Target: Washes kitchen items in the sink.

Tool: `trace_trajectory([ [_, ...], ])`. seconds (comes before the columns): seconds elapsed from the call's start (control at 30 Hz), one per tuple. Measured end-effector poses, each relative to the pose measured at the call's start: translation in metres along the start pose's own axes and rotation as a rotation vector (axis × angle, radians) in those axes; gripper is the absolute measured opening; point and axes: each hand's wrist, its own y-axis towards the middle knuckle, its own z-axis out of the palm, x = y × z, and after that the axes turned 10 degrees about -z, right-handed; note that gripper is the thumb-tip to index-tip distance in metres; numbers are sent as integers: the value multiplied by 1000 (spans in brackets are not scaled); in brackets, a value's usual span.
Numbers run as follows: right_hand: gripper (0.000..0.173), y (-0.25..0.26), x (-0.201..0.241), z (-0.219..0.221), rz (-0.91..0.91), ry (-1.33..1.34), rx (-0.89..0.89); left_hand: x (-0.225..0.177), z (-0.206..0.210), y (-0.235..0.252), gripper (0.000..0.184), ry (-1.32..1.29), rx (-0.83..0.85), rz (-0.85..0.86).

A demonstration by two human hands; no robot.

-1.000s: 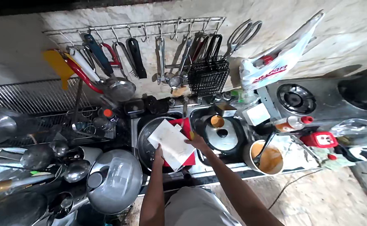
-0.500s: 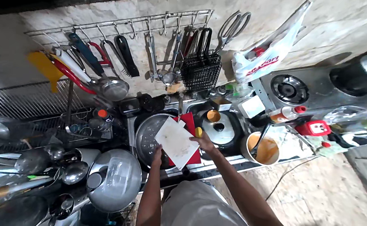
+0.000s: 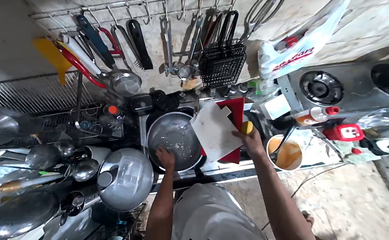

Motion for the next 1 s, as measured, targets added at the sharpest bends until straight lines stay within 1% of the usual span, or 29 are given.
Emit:
trace_trajectory([
  [0.07, 60, -3, -2, -10, -10, 19, -29, 2, 10, 5, 54, -127, 60, -12],
  [0.13, 61, -8, -3, -18, -7, 42, -57, -1, 19, 8, 57, -255, 147, 14],
  [0.23, 61, -15, -7, -27, -17, 52, -102, -19, 29, 4, 58, -415, 249, 50],
  [0.4, 59, -23, -15, -34, -29, 70, -139, -54, 49, -4, 52, -630, 341, 68],
  [0.47, 59, -27, -18, -36, -29, 75, -150, -62, 56, -6, 56, -707, 368, 22],
  [0.6, 60, -31, -25, -40, -12, 117, -172, -75, 65, -13, 80, -921, 390, -181],
  [0.63, 60, -32, -27, -42, -4, 121, -177, -78, 64, -14, 81, -950, 408, -238],
  [0.67, 61, -32, -29, -43, 8, 124, -183, -80, 61, -15, 73, -975, 434, -279],
  [0.73, 62, -33, -32, -46, 18, 133, -181, -79, 57, -10, 40, -995, 502, -305],
  [0.77, 62, -33, -33, -48, 21, 136, -185, -77, 55, -7, 35, -998, 569, -311],
  [0.83, 62, -32, -32, -52, 22, 124, -186, -73, 51, 0, 33, -975, 652, -350],
  [0.9, 63, -32, -31, -57, 20, 110, -200, -69, 47, 2, 29, -938, 655, -387],
  [0.93, 63, -31, -31, -60, 21, 104, -210, -66, 46, 4, 31, -931, 651, -407],
  [1.0, 61, -27, -31, -64, 5, 103, -238, -62, 39, 6, 48, -952, 729, -419],
])
